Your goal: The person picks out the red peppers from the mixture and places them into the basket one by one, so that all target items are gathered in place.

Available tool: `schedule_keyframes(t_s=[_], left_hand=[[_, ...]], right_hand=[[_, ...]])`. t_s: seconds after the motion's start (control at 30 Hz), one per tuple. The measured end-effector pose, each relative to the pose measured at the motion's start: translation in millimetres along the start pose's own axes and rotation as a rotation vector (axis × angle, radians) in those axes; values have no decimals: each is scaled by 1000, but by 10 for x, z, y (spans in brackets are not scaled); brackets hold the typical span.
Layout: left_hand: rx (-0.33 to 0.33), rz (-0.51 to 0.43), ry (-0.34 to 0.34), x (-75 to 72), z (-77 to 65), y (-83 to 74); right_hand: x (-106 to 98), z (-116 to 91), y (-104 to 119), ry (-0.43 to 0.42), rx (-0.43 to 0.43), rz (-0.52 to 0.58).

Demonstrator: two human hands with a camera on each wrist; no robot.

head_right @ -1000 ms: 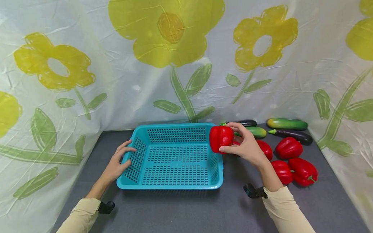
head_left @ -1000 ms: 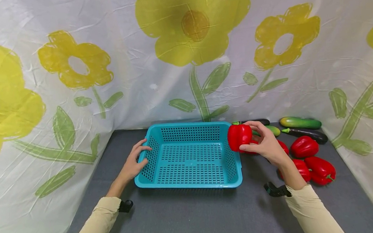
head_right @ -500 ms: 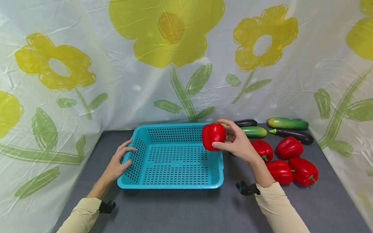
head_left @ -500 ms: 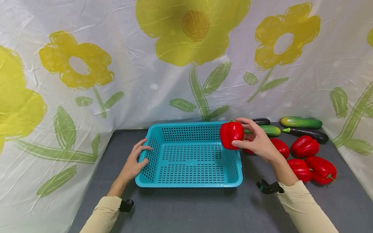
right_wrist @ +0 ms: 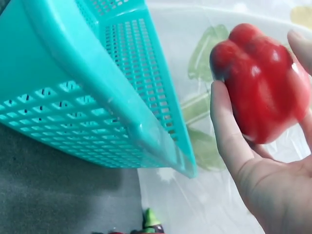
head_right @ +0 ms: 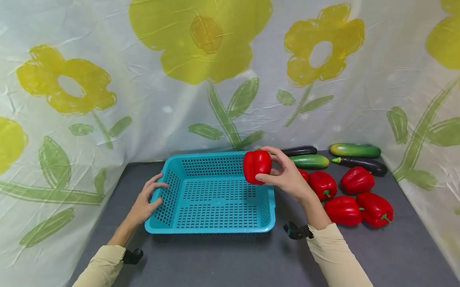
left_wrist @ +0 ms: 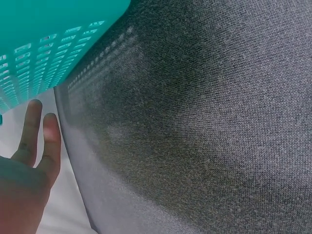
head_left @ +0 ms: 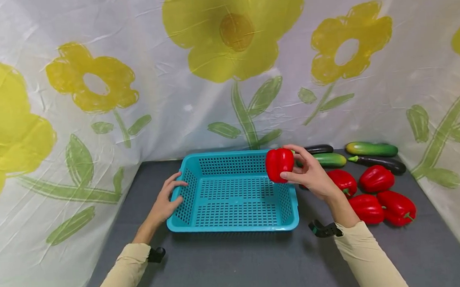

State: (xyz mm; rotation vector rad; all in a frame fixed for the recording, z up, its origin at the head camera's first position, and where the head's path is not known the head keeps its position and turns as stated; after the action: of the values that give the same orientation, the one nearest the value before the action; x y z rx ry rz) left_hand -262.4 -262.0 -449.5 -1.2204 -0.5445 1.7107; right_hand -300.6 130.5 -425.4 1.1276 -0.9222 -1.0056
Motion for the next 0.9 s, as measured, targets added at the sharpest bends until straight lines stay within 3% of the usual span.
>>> schedule_keyframes(t_s=[0.27, 0.43, 0.57, 0.77, 0.9], left_hand=[[12, -6, -15, 26, -6, 360], [11, -3, -11, 31, -16, 449], [3, -1, -25, 14, -24, 377], [-9, -19, -15, -15, -17, 109], [-15, -19, -3, -4, -7, 28]], right_hand=[[-30, 85, -11, -71, 25, -83], [-26, 114, -25, -63, 27, -104], [17, 126, -29, -43, 42, -117], [46, 138, -20, -43, 47, -177], [58, 147, -26, -42, 47, -197]])
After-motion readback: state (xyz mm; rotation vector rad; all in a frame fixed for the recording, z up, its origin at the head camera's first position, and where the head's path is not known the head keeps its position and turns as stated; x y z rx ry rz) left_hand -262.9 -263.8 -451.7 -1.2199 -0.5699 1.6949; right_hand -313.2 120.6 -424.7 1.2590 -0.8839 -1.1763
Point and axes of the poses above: each hand's wrist, its own z-axis towards the middle knuckle, its own x-axis out of the palm, y = z × x, the point moved 9 cm from there along z, towards the middle knuckle, and after that the axes turned 8 degrees about -y, right-handed, at the moved point
